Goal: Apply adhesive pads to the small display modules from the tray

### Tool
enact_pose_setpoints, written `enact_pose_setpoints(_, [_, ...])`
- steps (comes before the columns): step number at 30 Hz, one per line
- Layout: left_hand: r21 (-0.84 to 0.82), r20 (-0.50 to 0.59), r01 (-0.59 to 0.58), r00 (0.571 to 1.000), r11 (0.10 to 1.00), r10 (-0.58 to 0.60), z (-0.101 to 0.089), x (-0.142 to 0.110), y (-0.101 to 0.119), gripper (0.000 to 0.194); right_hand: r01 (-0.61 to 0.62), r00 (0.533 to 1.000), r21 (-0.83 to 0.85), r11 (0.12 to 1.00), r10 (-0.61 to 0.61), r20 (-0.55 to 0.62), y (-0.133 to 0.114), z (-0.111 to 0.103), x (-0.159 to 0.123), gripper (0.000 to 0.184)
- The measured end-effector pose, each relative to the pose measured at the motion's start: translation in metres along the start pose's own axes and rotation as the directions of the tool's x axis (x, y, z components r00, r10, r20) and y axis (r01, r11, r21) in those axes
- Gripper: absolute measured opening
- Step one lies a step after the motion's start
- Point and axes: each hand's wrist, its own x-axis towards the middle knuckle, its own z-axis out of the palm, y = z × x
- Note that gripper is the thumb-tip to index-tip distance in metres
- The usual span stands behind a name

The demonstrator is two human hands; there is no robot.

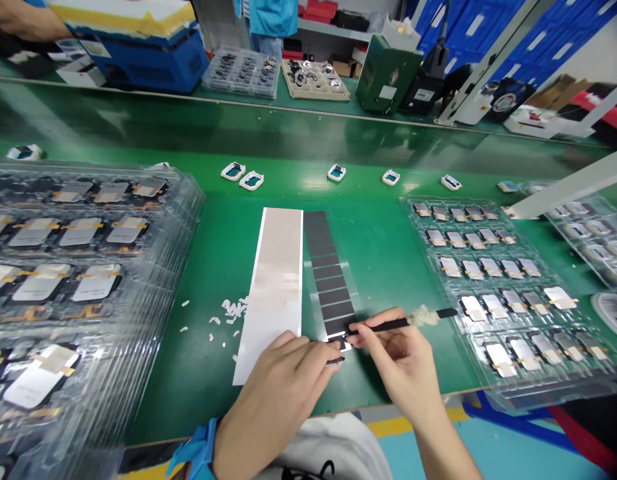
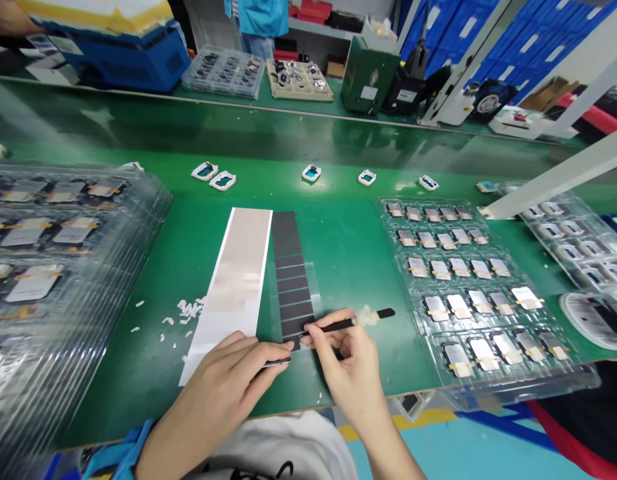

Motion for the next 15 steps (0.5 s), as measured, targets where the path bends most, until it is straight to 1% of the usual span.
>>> enact_pose_setpoints(5, [-0.005,0.008,0.004,1.000,1.000,-0.004,0.0006,-0.0015,-0.0016,0.011,-0.005,1.000,0.015,1.000,0.006,-0.009,-0.0034,0.0018,0.0001,0.014])
enact_pose_setpoints(9, [-0.021,-0.010,0.028,1.000,0.999,-0.028,0.0006,-0.0017,-0.0007,0.012,0.004,0.998,0.030,1.000,-0.003,-0.059,-0.0058,0.0000,0.0024,0.015])
enact_pose_setpoints(12, [-0.071,-0.081,0.084,0.993,0.994,-0.090,-0.0011,-0.0014,0.0007,0.012,0.010,0.995,0.060,0.998,-0.004,-0.103,-0.0058,-0.0053,0.0038,0.016])
enact_pose_setpoints(15, [-0.176,-0.181,0.182,0.960,0.967,-0.214,-0.0037,-0.0002,0.0009,0.009,0.047,0.988,0.143,0.989,-0.025,-0.150,-0.0093,-0.0064,0.0001,0.014])
